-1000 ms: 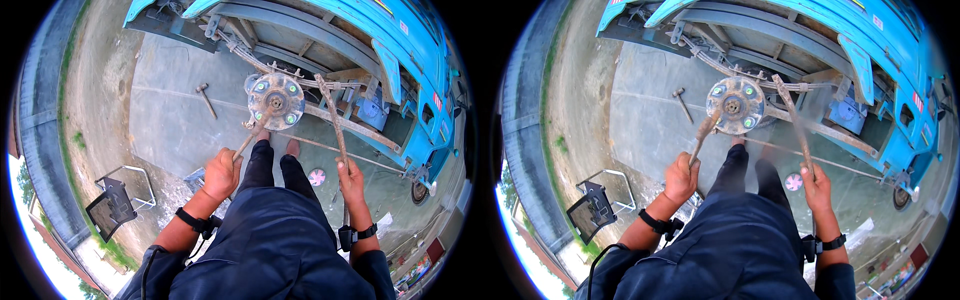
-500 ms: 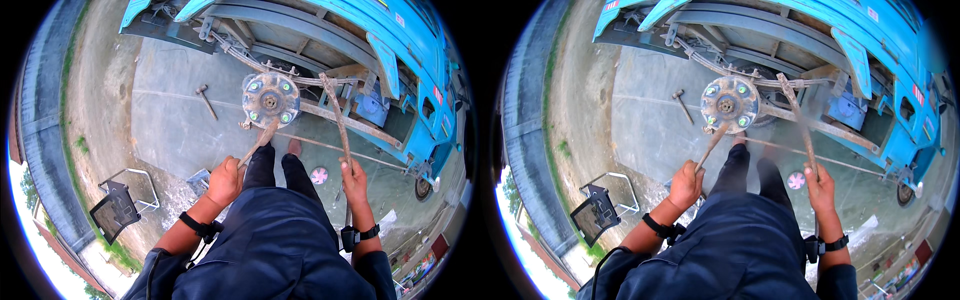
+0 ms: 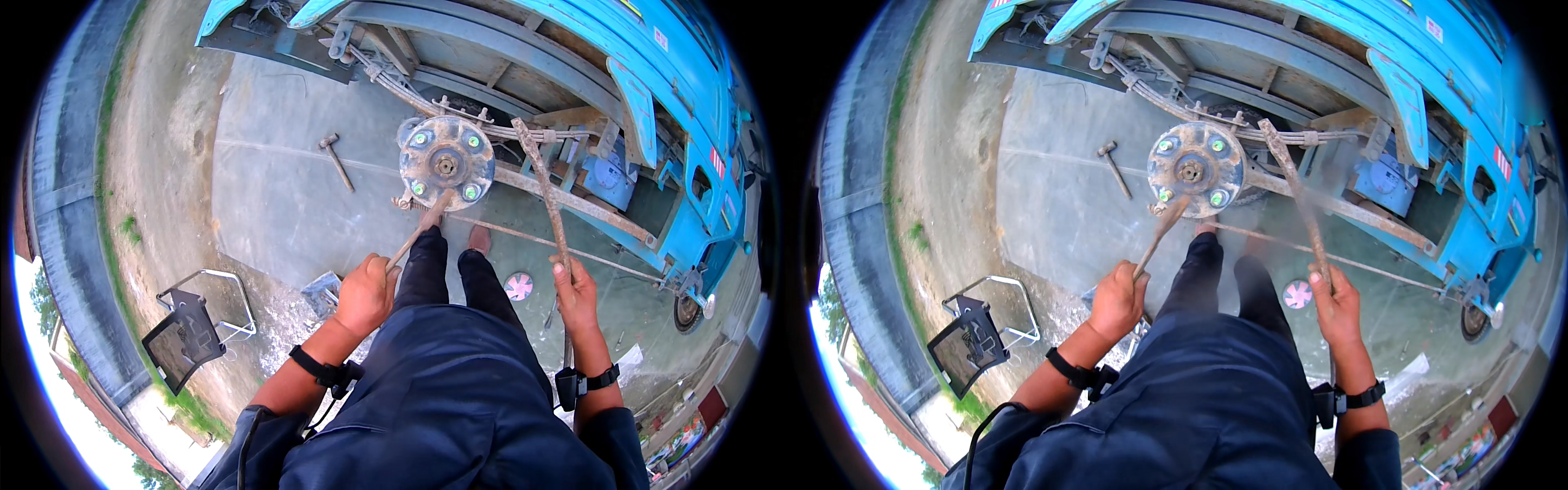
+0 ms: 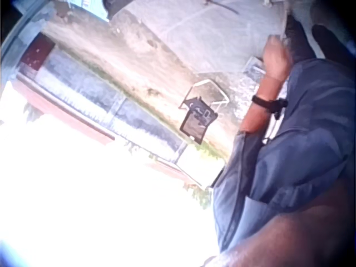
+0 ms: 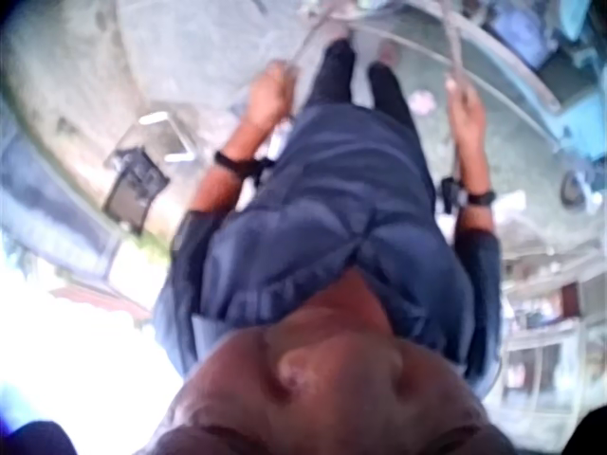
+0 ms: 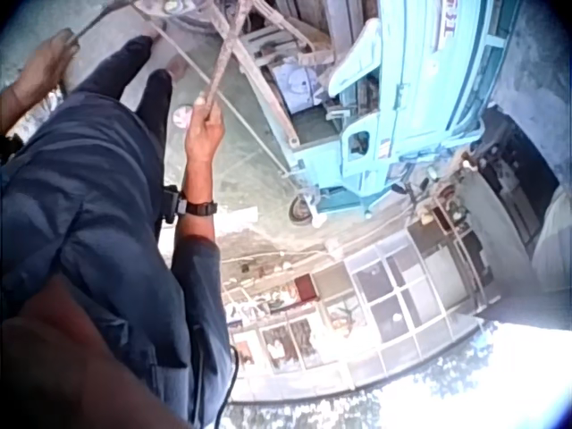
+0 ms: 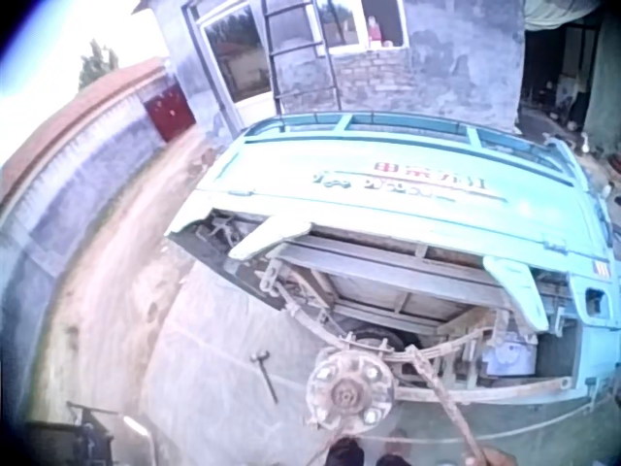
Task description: The person works on a vehicle axle using a hammer and a wrench. They strike the hub assembly with the hammer and use a large open-ended wrench together with a metal rod to manipulate the central hub component.
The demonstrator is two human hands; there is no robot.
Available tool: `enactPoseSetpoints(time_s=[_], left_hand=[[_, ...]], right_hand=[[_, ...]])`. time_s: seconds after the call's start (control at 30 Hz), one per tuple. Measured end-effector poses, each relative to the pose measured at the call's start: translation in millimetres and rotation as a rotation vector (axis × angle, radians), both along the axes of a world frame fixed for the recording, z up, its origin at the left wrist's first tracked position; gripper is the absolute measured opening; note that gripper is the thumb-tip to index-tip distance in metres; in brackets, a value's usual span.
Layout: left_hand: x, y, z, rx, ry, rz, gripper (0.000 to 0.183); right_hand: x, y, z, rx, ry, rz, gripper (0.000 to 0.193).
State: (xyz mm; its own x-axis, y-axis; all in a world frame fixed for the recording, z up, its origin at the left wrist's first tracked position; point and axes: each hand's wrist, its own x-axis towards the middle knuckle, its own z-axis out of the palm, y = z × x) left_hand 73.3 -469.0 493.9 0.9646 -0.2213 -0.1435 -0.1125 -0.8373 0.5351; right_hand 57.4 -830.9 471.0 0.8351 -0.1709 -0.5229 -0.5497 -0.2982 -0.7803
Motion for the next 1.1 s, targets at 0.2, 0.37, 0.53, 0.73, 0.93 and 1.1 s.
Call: enactPoseSetpoints(time_s=[0.2, 0.37, 0.53, 0.73, 0.93, 1.1], left_hand=[[0.3, 2.4, 3.6, 0.038, 0.035, -0.051, 0.017], [-7.0, -2.7, 6.5, -0.115, -0.119, -0.031, 0.017], [4.8, 2.3, 2.4, 0.047, 0.028, -0.014, 0.019], [-2.5, 9.2, -5.0, 0.054, 0.063, -0.022, 0.017], [2.0, 8.7, -11.3, 0.051, 0.125, -0.009, 0.015], [-11.5, 9.7, -3.2, -0.068, 0.127, 0.028, 0.016]], right_hand=[[0.9, 0.6, -1.7, 0.005, 0.009, 0.005, 0.031], [-5.6, -1.6, -9.2, -0.019, -0.031, 0.045, 0.031], [3.6, 0.4, -0.5, 0.0, 0.017, 0.005, 0.031], [0.3, 0.7, -1.2, -0.002, 0.05, 0.007, 0.032], [5.8, 4.8, 1.9, -0.001, 0.038, 0.037, 0.032], [7.1, 6.0, 9.8, 0.013, 0.024, 0.093, 0.032]])
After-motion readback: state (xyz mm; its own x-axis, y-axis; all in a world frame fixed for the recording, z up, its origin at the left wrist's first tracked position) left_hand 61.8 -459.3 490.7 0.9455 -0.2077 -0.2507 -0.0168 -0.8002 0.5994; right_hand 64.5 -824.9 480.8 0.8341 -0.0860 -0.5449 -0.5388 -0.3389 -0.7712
